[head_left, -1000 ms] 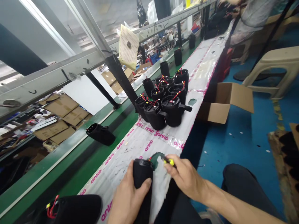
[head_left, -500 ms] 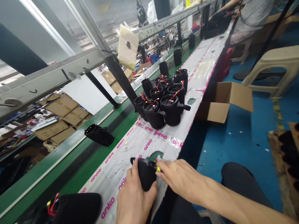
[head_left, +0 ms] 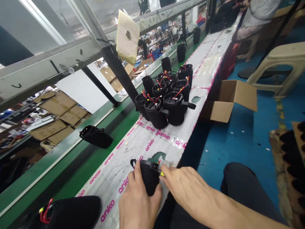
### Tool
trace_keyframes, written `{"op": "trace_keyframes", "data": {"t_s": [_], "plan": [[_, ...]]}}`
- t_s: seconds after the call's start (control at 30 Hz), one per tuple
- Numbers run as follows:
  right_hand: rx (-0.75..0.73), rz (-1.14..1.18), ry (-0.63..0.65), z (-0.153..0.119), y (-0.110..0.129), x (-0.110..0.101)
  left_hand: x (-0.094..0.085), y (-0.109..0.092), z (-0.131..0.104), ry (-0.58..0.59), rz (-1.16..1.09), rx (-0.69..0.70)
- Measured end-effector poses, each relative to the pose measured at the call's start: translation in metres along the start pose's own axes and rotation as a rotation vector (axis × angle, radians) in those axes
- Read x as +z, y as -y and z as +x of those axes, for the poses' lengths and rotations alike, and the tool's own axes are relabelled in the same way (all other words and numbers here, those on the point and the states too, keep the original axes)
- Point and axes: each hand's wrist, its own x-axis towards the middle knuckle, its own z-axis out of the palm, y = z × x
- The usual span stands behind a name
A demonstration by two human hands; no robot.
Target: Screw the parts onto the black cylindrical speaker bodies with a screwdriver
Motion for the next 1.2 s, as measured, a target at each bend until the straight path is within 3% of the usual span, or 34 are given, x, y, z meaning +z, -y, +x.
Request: {"op": "trace_keyframes", "data": {"t_s": [0.2,0.37,0.47,0.7,0.93,1.2], "plan": [[0.123,0.052,0.055,0.015,0.014,0.006,0.005,-0.007,0.002,-0.033,0.100,0.022],[0.112,0.001,0.279,0.033,0.012,0.003,0.001,-0.012,0.004,-0.012,0.083,0.019],[0.102,-0.012,0.343,0.036,0.010,-0.004,-0.004,-0.004,0.008,0.051,0.011,0.005],[0.054,0.010,0.250,0.033,0.010,-0.019,-0.012,0.041,0.031,0.244,-0.526,0.060],[0.059,-0.082,0.172,0.025,0.018,-0.005,0.003,0.032,0.024,0.174,-0.694,-0.006],[0.091,0.022,0.504,0.054,0.014,-0.016,0.006,0.020,0.029,0.166,-0.549,-0.066]]}}
